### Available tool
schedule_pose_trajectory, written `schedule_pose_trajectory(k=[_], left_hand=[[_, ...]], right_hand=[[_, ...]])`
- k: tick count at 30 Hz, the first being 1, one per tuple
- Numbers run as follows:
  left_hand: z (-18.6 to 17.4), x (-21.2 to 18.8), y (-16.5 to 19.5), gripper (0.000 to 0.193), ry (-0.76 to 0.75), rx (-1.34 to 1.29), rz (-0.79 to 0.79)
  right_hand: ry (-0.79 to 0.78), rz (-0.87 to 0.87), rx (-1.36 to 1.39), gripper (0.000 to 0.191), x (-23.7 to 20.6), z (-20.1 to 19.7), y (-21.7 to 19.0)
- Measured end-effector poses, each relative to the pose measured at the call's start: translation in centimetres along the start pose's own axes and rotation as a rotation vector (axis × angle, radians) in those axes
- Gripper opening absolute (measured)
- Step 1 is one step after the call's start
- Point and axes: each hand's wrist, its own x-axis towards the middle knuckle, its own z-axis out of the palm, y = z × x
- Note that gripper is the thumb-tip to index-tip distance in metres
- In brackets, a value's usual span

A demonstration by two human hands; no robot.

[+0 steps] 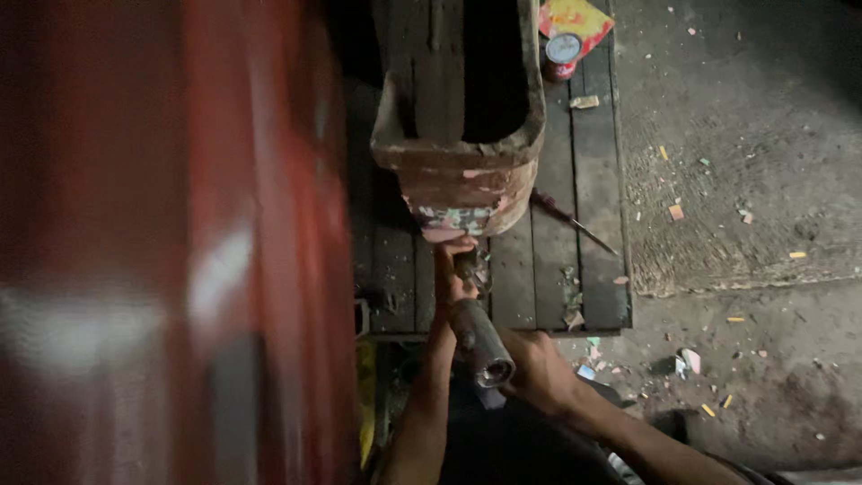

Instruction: The person uses a hammer and a chisel to chip away at the edge of a wooden furniture piece. They repeatedly strike the chisel to remove material from the corner of the object.

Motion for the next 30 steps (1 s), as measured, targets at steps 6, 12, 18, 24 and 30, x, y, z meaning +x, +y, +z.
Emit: schedule_pose_trajectory(k=[6,12,18,24,30], left_hand=[[-0.8,-0.8,0.0,0.029,0.006,0.116,-0.201],[0.9,-0.1,-0.3,0.036,-0.006,0.181,0.047],[0.7,0.0,-0.1,0.039,0.163,-0.264,-0.423],[-0.1,0.3,-0.3,0.048,-0.143,0.693,0.201],[-1.2,2.6,-0.2,0.029,-0.09,0.69,0.044]], right_hand=[[-0.024,0.091,-0.016,0.028,0.9,1.1,1.2],[0.042,0.128,-0.119,0.025,3.5,2.0,3.1],[0.048,-0.088,0.132,0.02,-0.4,-1.8,-3.3],[-0.063,0.387,0.815,0.013,1.0,-0.1,1.7],[0.031,0.573,-0.344,0.023,1.3,-0.3,10.4]])
